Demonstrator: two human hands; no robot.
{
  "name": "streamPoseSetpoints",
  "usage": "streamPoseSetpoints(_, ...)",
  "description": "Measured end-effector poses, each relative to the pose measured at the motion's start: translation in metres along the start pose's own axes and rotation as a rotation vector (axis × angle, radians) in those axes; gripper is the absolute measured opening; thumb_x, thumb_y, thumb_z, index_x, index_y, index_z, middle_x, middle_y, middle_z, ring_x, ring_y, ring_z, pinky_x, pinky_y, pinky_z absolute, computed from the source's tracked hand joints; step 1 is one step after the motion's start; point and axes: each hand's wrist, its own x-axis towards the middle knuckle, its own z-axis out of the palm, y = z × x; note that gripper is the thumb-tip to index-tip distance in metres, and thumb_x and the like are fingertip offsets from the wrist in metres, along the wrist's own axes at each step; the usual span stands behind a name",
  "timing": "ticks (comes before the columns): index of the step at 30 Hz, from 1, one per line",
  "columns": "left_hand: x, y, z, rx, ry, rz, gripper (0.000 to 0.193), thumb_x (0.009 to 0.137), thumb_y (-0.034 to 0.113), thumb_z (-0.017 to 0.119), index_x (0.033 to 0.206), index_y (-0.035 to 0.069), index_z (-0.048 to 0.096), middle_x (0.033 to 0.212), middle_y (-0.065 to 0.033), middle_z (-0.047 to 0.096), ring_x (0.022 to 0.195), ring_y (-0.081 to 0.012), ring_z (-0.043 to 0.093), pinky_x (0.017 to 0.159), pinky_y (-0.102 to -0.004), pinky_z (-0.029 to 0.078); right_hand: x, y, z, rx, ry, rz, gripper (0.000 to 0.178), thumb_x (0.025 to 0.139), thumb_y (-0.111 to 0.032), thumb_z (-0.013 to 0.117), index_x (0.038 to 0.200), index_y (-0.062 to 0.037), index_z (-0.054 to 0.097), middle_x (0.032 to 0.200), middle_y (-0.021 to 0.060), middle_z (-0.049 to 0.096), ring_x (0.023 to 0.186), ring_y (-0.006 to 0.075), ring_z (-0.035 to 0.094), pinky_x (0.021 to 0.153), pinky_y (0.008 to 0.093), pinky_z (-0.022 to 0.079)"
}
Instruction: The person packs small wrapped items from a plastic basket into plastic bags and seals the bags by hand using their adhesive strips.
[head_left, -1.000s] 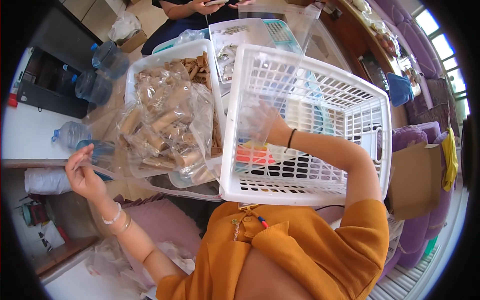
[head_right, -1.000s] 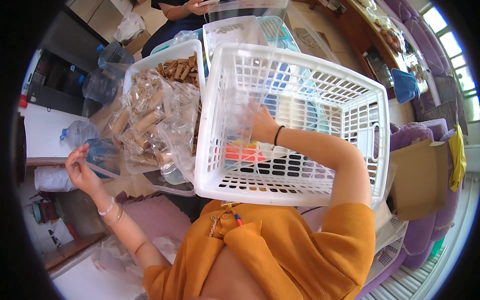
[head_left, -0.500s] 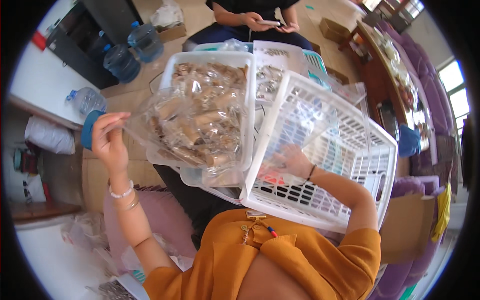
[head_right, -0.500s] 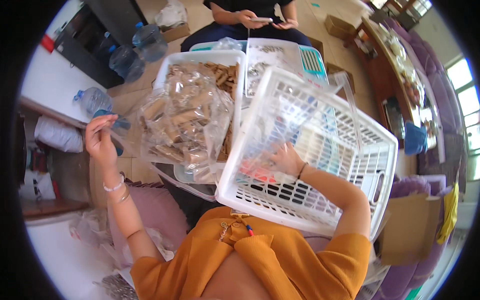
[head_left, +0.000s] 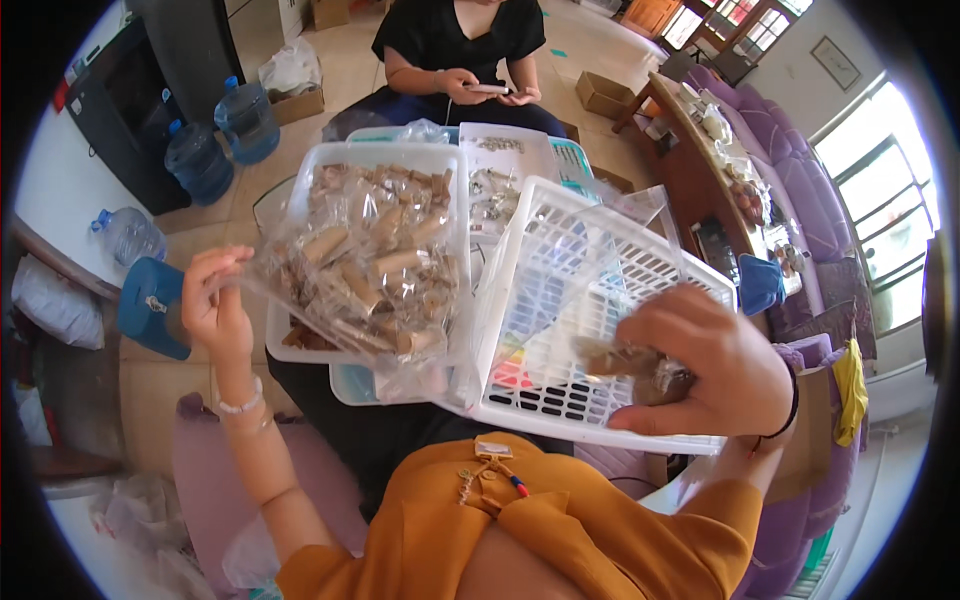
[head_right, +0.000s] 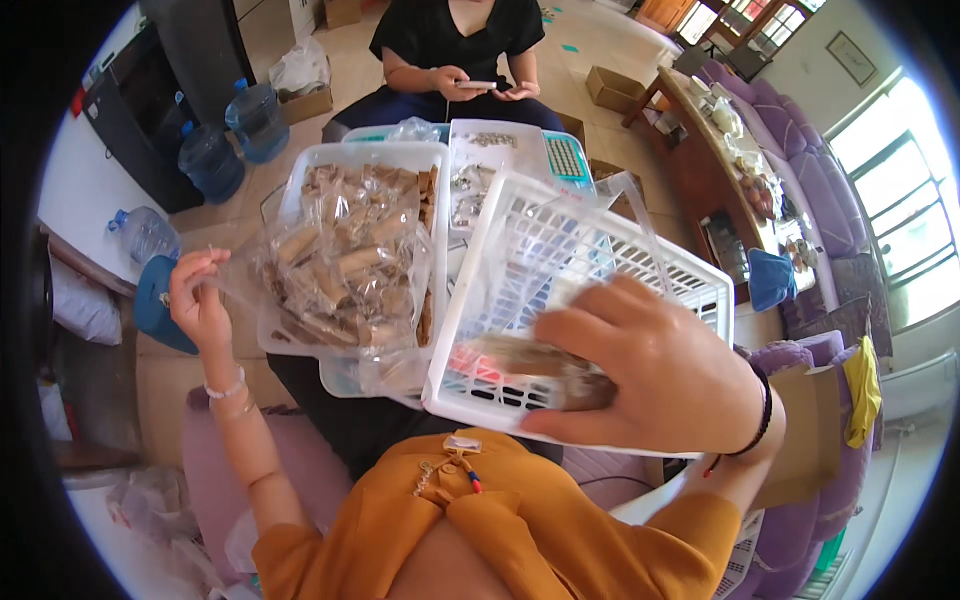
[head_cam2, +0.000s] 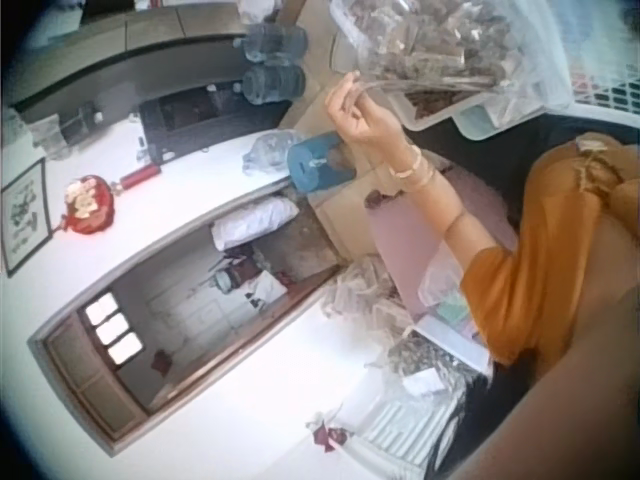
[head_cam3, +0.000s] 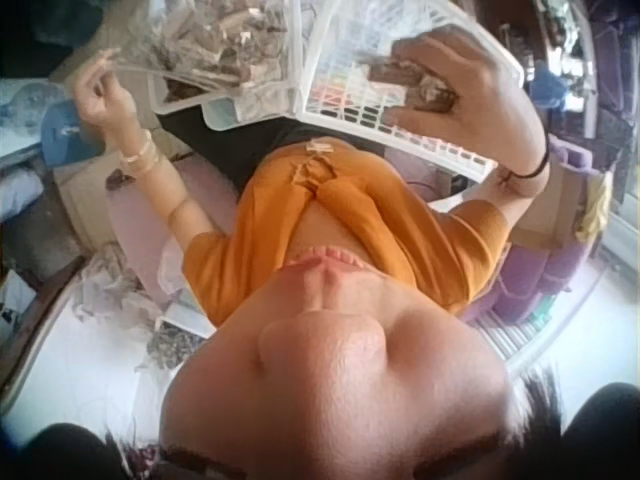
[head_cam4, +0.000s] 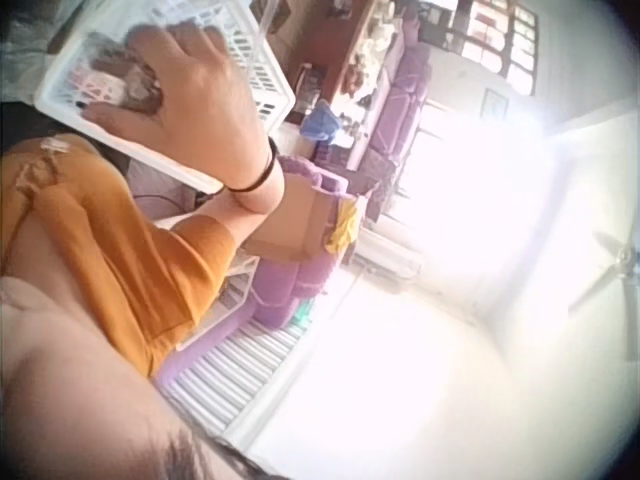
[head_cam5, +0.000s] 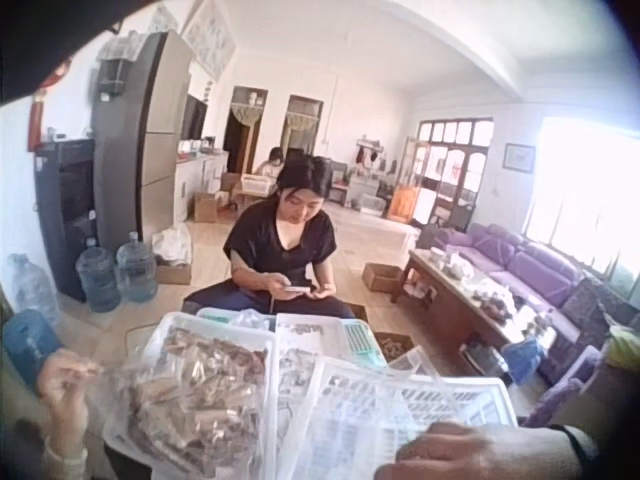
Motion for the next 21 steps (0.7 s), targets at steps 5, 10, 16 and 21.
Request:
streamPoseSetpoints(5,0.005,0.000,0.016,-0.055,0.076,0.008,0.009,0.080,-0.003,0.051,0.089,0.000,0.051,0.091,-0.0114,0.056,0.085,-0.0177,0.055,0.078,-0.0263,0.043,0.095,-0.039,0.023,-0.172,0.319,-0.230,0.060,0.064,-0.051,0.066,0.099,-0.0040,0.055,0.090,0.0158,0.054,0.084,0.0305,0.052,0.070,0.0356,0.043)
streamPoseSetpoints(10,0.003,-0.012,0.033,-0.049,0.238,0.060,0.009,0.081,0.004,0.054,0.087,0.000,0.051,0.088,-0.0088,0.054,0.085,-0.0172,0.053,0.085,-0.0329,0.040,0.155,-0.015,0.073,-0.311,0.668,-0.246,0.063,0.069,-0.057,0.057,0.104,-0.0047,0.054,0.091,0.0197,0.053,0.088,0.0335,0.052,0.073,0.0391,0.044)
streamPoseSetpoints(16,0.020,-0.022,0.056,-0.152,0.417,0.176,0.009,0.081,-0.001,0.051,0.089,0.002,0.047,0.086,-0.0067,0.051,0.078,-0.0128,0.050,0.077,-0.0269,0.041,0.108,0.026,0.072,-0.624,0.130,-0.244,0.043,0.068,-0.021,0.064,0.108,-0.0079,0.054,0.113,0.0173,0.047,0.093,0.0340,0.053,0.076,0.0384,0.045)
streamPoseSetpoints(21,0.041,-0.025,0.075,-0.172,0.498,0.125,0.008,0.084,0.001,0.049,0.091,0.001,0.046,0.088,-0.0061,0.050,0.079,-0.0122,0.049,0.075,-0.0250,0.041,0.104,0.047,0.062,-0.244,-0.221,0.018,0.053,0.059,-0.002,0.062,0.111,-0.0119,0.055,0.129,0.0163,0.036,0.098,0.0305,0.052,0.079,0.0343,0.044)
